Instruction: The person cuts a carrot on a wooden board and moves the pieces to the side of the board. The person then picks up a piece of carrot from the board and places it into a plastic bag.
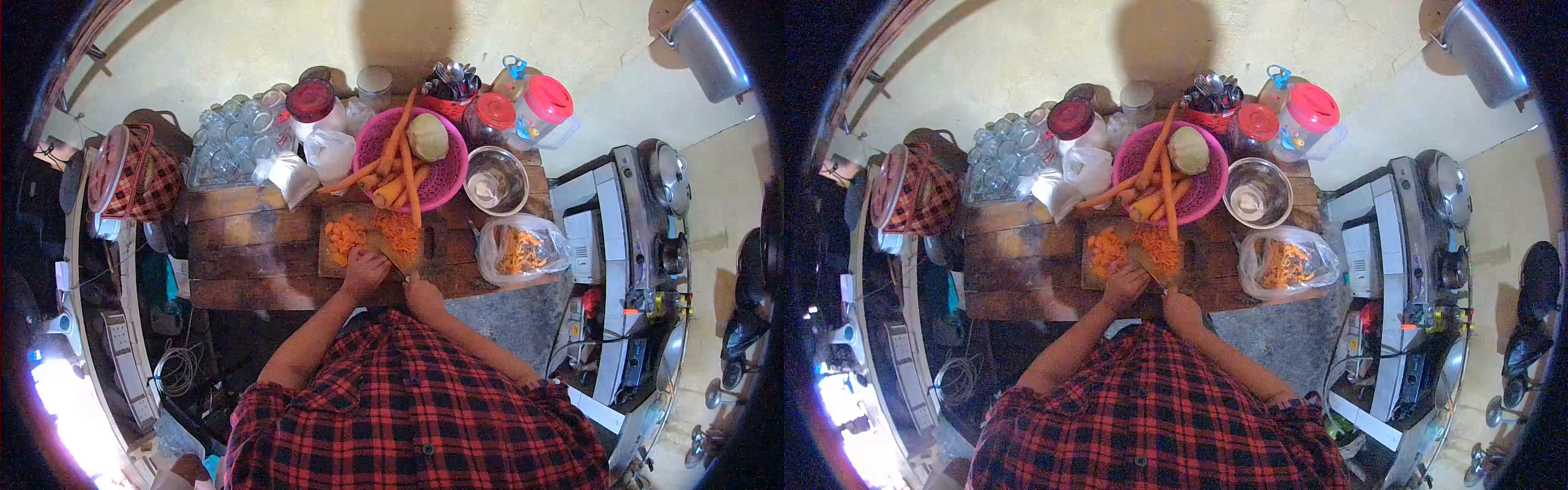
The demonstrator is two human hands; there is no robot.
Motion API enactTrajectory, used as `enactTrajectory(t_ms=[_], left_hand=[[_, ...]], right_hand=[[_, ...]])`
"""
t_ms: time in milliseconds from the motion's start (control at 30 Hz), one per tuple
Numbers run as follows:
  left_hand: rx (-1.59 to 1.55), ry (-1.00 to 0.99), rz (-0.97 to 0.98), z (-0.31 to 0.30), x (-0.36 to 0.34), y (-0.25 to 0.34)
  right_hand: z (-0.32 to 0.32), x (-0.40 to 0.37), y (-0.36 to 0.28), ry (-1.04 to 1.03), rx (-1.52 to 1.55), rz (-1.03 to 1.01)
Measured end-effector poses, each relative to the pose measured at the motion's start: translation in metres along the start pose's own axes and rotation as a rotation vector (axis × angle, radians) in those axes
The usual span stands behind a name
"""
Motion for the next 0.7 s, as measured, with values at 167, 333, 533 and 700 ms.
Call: enactTrajectory(t_ms=[167,333,533,700], left_hand=[[0.003,-0.014,-0.026,0.001,-0.002,0.001],[0.008,-0.023,-0.048,-0.002,-0.003,0.003],[-0.014,-0.009,-0.088,0.001,-0.005,0.003],[-0.042,-0.005,-0.136,0.000,-0.003,0.002]], right_hand=[[-0.006,0.010,-0.005,0.022,-0.016,-0.049],[0.000,0.001,0.000,0.008,-0.007,-0.015],[0.005,0.009,-0.005,0.040,0.055,-0.022],[0.009,-0.001,0.011,0.024,0.041,-0.013]])
Point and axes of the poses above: each hand's wrist, its own x-axis towards the middle knuckle, its own z-axis out of the palm, y = z × x, the point moved 2 cm from there along x, towards the middle knuckle, and after that the axes turned 2 degrees about z, right-handed, at the moved point
